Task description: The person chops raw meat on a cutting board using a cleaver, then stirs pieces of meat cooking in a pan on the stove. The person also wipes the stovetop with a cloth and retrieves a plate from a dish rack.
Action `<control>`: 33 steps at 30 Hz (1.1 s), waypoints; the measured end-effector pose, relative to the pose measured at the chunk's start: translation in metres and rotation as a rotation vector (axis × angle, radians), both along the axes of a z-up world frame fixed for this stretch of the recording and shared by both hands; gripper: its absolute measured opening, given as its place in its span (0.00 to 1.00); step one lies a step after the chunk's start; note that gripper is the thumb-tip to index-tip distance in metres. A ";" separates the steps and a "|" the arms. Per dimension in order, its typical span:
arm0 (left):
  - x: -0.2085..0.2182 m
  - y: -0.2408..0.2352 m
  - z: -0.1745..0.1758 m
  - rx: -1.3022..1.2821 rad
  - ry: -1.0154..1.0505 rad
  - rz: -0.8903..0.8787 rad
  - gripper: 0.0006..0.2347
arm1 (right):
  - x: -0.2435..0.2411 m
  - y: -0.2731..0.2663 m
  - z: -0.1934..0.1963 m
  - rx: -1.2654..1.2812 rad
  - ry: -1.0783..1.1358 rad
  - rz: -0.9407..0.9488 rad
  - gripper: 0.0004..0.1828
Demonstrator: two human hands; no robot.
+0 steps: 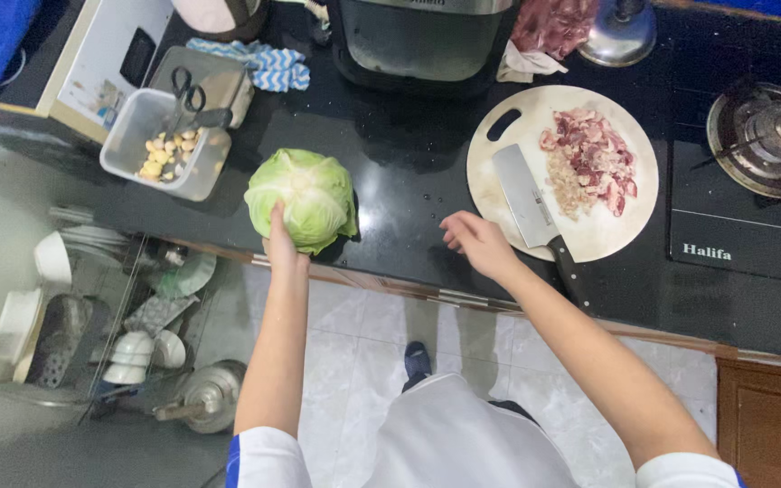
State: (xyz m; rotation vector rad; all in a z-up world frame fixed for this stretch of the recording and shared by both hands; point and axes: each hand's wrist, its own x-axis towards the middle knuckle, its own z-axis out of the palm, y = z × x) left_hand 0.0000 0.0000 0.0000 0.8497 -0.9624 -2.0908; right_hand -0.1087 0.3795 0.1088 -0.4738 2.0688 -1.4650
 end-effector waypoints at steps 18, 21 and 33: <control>-0.030 0.221 0.161 -1.319 -0.074 -0.268 0.21 | -0.002 0.172 -0.010 -0.075 -0.028 -0.380 0.16; -0.044 0.318 0.184 -1.287 0.022 -0.526 0.15 | 0.013 0.239 -0.001 -0.047 -0.021 -0.485 0.16; -0.075 0.703 0.213 -1.270 0.495 -1.164 0.07 | 0.101 0.647 0.006 -0.126 0.186 -1.017 0.17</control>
